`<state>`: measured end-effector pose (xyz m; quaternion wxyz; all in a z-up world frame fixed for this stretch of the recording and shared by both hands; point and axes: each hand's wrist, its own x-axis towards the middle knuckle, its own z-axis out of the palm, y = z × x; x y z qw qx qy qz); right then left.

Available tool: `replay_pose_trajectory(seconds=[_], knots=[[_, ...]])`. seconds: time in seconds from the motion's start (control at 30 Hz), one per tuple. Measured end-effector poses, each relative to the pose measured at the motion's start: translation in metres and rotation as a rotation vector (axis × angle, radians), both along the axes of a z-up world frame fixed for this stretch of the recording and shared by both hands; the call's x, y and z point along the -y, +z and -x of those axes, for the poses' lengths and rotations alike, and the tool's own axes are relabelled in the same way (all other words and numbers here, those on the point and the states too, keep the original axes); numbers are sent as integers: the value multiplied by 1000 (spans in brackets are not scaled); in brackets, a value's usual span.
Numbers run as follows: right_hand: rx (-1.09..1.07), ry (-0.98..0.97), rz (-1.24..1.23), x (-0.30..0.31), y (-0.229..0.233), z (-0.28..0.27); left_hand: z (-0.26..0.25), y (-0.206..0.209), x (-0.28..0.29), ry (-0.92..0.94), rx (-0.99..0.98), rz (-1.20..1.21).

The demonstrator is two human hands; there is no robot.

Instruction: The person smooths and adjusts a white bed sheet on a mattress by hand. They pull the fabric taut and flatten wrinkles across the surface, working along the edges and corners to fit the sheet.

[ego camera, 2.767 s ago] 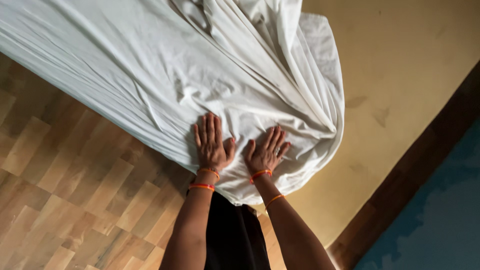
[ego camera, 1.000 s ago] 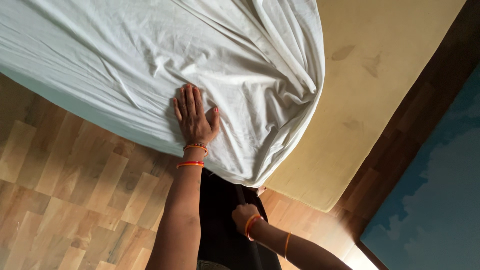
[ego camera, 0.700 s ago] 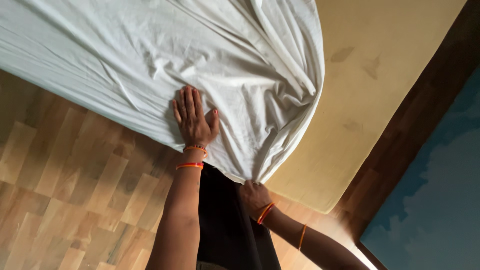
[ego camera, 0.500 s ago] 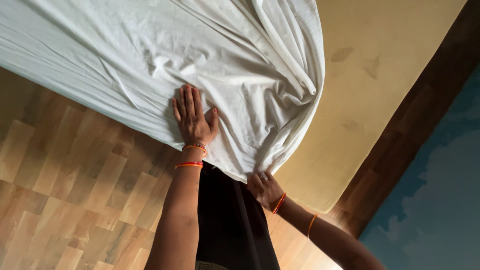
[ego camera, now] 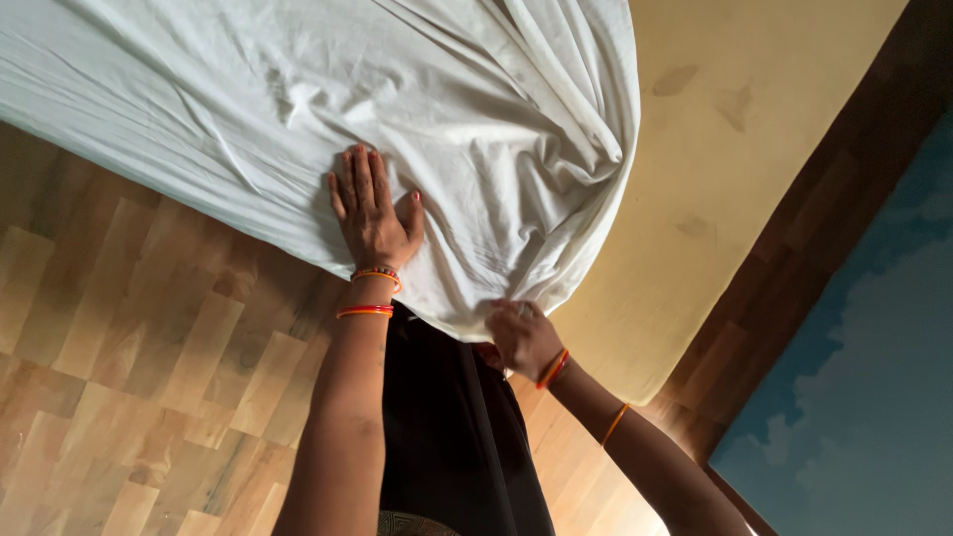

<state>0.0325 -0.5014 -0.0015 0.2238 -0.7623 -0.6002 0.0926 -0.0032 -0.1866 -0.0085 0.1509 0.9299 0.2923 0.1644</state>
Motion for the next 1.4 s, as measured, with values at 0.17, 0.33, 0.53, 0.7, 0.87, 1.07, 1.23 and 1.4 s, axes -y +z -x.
replay_pose_trajectory(seconds=[0.17,0.33,0.53,0.7,0.87,1.07,1.23,1.4], knots=[[-383,-333,193,-25,12,-22,2,9,5,-8,104,-45],[-501,-480,225,-46,32,-39,15,34,47,-259,326,223],[-423,-511,144,-45,35,-49,44,66,110,-572,314,125],[-540,-601,218,-40,29,-57,48,49,119,-489,179,144],[-721,-592,184,-29,21,-62,45,49,110,-442,221,352],[-975,-789,334,-28,6,-73,42,53,108,-456,204,263],[-936,-847,436,-33,-4,-81,46,54,120,-480,263,90],[-962,-870,427,-34,-2,-83,38,59,125,-401,288,204]])
